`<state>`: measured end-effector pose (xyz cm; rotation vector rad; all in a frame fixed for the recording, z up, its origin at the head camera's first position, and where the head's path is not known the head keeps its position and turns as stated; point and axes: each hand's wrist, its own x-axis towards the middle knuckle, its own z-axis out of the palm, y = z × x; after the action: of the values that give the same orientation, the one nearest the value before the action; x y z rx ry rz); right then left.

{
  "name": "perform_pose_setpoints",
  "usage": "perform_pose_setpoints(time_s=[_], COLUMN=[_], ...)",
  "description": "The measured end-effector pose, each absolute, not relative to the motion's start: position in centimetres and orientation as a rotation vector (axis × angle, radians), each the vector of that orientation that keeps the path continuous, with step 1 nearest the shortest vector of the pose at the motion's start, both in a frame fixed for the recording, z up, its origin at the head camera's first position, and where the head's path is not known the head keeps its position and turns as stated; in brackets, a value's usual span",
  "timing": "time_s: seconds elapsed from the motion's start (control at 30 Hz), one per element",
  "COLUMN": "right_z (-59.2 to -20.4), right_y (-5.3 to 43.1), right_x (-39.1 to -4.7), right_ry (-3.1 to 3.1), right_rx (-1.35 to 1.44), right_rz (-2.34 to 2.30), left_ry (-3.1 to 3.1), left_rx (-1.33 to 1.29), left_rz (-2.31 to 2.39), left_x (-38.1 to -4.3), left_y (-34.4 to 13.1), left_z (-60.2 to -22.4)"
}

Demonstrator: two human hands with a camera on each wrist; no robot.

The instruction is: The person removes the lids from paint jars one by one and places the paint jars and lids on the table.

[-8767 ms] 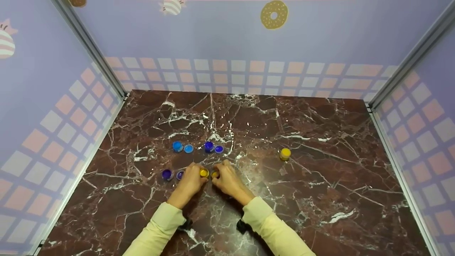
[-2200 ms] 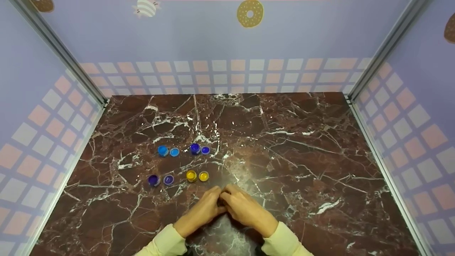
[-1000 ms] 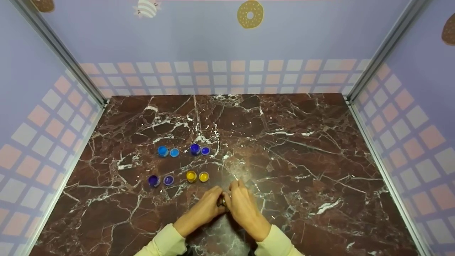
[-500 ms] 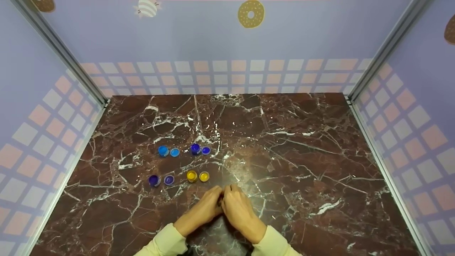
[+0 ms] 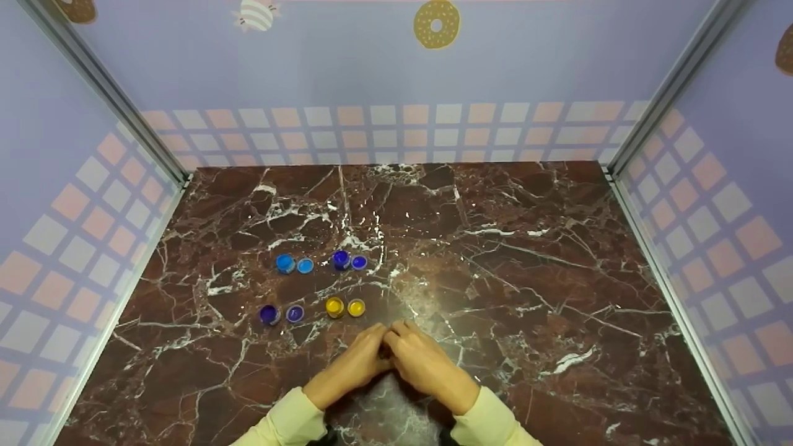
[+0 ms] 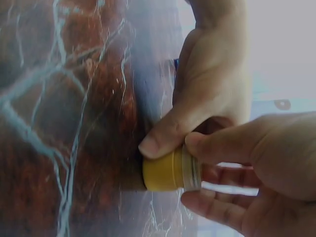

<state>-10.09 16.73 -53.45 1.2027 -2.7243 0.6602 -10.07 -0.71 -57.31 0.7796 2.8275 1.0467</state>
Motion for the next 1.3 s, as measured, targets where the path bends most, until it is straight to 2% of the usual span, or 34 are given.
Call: perform_pose_setpoints(time_s=[0.23, 0.6, 0.73, 1.0, 1.3], right_z=[-53.7, -54.0, -53.6, -53.3, -53.4], right_y=[17.5, 18.0, 18.2, 17.7, 16.5], right_x=[-10.7, -10.8, -10.8, -10.9, -9.7], right_ry=[-2.611, -2.555, -2.624, -2.734, -2.809], right_rx=[1.370, 1.368, 1.196, 0.555, 0.459], right_rz=[0.758, 0.854, 0.959, 1.125, 0.966], left_ry=[2.822, 2.789, 2.765, 2.750, 2.741], left_rx=[0.803, 0.793, 0.766, 0.742, 0.715], left_rz=[1.063, 1.097, 1.113, 1.116, 1.141], left_x=[-10.2, -10.4, -10.4, -10.5, -10.5], left_y=[-0.8, -0.8, -0.7, -0.7, -0.7], left_z=[-57.5, -57.3, -57.2, -57.2, -57.2])
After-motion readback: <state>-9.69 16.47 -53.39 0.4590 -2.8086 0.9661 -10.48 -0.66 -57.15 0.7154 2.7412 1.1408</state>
